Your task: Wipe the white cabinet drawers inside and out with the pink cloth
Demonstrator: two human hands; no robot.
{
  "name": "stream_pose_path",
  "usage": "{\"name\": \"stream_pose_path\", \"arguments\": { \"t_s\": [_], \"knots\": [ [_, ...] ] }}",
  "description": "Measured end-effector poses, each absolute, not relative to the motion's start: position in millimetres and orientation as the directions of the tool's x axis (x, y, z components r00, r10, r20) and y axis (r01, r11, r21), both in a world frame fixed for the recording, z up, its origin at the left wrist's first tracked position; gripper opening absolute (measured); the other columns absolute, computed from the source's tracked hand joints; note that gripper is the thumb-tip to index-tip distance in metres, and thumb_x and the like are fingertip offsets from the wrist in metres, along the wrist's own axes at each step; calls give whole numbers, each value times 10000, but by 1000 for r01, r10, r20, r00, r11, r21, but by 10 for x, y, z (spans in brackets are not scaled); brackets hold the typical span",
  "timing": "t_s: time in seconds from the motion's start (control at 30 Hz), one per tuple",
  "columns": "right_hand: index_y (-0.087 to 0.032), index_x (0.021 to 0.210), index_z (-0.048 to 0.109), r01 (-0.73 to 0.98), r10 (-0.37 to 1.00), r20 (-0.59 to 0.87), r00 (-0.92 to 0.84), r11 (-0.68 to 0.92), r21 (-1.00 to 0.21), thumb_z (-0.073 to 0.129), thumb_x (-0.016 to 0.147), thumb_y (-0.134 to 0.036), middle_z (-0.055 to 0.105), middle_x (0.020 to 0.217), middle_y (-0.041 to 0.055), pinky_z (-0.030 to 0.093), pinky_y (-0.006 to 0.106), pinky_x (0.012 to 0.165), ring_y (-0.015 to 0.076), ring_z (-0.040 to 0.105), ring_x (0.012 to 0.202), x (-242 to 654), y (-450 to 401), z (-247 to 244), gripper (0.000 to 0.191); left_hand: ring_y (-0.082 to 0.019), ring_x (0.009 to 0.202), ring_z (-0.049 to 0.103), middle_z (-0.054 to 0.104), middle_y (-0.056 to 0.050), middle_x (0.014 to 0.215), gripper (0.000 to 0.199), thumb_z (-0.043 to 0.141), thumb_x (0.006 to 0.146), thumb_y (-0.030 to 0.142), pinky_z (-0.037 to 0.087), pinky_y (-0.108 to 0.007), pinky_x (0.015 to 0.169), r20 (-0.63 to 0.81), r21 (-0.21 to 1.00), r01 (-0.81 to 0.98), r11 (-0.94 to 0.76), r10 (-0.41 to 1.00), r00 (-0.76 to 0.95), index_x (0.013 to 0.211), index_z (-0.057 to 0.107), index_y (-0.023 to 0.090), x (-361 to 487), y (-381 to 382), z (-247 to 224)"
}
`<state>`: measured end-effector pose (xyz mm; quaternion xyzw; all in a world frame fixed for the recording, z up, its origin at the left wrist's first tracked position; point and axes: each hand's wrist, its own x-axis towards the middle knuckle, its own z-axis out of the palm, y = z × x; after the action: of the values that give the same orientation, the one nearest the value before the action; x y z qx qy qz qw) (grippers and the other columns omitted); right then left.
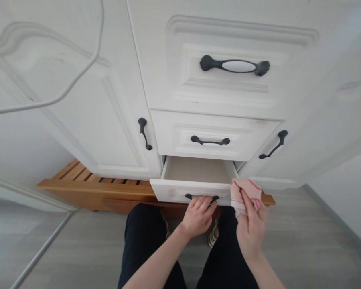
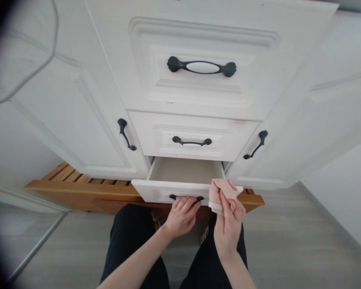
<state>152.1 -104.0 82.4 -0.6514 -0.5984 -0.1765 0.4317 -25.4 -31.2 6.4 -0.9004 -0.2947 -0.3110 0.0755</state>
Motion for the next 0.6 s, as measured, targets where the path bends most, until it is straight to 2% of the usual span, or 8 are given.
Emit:
{"name": "stream_pose_path", "arguments": {
  "t_s": [0.13,0.33,0.43,0.6],
  "knots": [
    [-275,1492,515,908,665,710,233,112,-403,419,986,-225,569,1321,152,458,538,1003,316,534,1176,1411,-981,735,517,-212,1286,521,606,-55,1408,476,520,940,297,347,-353,1108,529,63,548,-834,494,690,1410,567,241,-234,40,130],
    [-129,1491,515,833,603,657,452,-22,-553,412,1003,-357,484,1443,243,350,585,1109,380,423,1341,1461,-576,690,548,-211,1299,491,561,-45,1448,522,516,935,258,321,-360,1136,466,85,539,-838,512,722,1456,496,234,-178,428,217],
    [-101,1529,459,832,572,665,479,-55,-552,402,1000,-404,453,1494,260,301,616,1133,404,384,1375,1569,-257,658,613,-217,1309,478,550,-47,1454,525,521,931,258,310,-365,1150,457,86,541,-836,516,724,1454,491,232,-147,566,221],
    [-93,1534,451,828,551,676,489,-50,-558,383,991,-384,424,1514,264,312,619,1122,404,379,1363,1500,177,476,619,-228,1330,468,518,-57,1501,560,537,920,258,324,-378,1156,441,74,528,-846,502,744,1475,468,234,-138,719,205]
  ]
}}
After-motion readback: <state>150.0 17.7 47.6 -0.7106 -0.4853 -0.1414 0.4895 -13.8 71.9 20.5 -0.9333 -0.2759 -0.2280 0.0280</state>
